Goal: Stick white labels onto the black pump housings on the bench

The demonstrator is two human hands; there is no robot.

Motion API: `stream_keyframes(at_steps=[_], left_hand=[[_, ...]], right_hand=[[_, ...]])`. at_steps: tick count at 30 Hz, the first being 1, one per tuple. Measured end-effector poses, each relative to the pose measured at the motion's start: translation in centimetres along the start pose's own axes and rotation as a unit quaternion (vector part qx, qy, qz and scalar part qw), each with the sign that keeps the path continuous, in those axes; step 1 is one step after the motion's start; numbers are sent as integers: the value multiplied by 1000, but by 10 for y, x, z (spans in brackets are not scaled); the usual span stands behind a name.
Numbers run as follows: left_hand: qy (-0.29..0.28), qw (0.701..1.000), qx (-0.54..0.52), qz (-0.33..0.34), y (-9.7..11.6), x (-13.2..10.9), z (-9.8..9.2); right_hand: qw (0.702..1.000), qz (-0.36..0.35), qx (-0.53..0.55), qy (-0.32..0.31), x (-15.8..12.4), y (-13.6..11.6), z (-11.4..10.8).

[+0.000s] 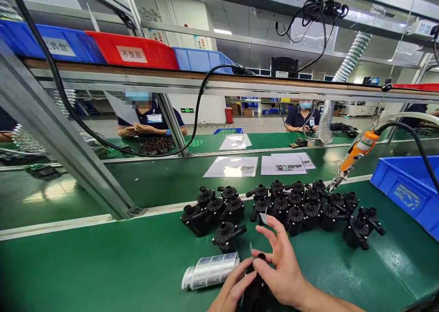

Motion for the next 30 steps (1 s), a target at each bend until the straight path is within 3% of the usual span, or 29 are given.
stream_keyframes(at_steps=[4, 10, 13, 17, 24, 30], left_hand=[[-1, 998, -66, 0, -21, 20, 14], [104, 970, -190, -115, -42, 30, 13], [151, 962, -178, -144, -38, 30, 1], [167, 956, -179, -160, -33, 34, -5], [150, 960, -169, -164, -23, 37, -7], [191, 947, -176, -190, -36, 27, -4]], right_hand=[[1000, -16, 1, -14, 7, 1, -11], [991, -110, -61, 49, 15, -38, -42], [997, -71, 8, 10, 19, -32, -37], [997, 9, 70, -21, 11, -4, -23], [996, 38, 86, -3, -1, 9, -12], [996, 58, 60, 13, -4, 16, -12]])
Point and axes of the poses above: each hand's wrist, its own x-axis towards the middle knuckle, its own z-axis out of the palm, y = z × x, the point moved 10 cm from there along x, towards the middle knuckle, and after that the axes turned 10 degrees about z, right-handed, at the moved point
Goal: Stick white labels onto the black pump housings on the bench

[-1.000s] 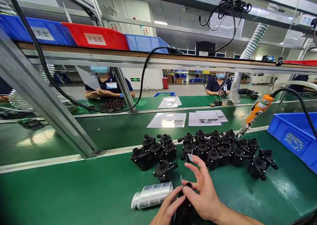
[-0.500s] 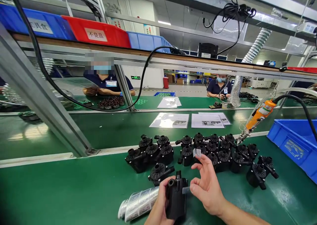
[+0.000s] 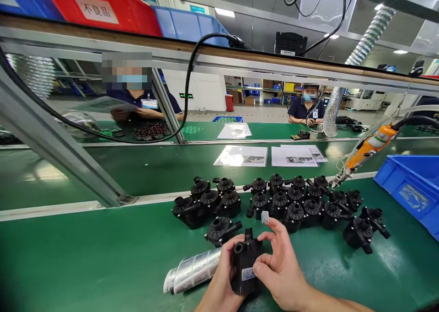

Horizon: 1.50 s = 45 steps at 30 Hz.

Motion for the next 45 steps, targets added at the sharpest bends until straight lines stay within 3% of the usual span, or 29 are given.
stream_keyframes(at_steps=[19, 26, 30, 35, 39, 42, 45], left_hand=[[-44, 998, 27, 24, 7, 1, 5], [-57, 998, 31, 23, 9, 1, 7], [-62, 997, 34, 34, 17, 4, 5], [-45, 998, -3, 34, 9, 0, 5], [15, 998, -55, 14, -18, -8, 3], [-58, 994, -34, 86, -14, -9, 13], [-132, 973, -8, 187, 8, -13, 15]], right_hand=[[1000, 3, -29, 10, -1, 5, -6], [996, 5, -87, 23, -3, 8, -7], [988, -46, -148, 25, -6, -1, -4], [932, -187, -308, 28, -14, -27, 0], [916, -137, -375, 34, -7, -13, 4], [891, -157, -425, 27, -8, -4, 14], [826, -311, -469, -25, -23, -18, 28]])
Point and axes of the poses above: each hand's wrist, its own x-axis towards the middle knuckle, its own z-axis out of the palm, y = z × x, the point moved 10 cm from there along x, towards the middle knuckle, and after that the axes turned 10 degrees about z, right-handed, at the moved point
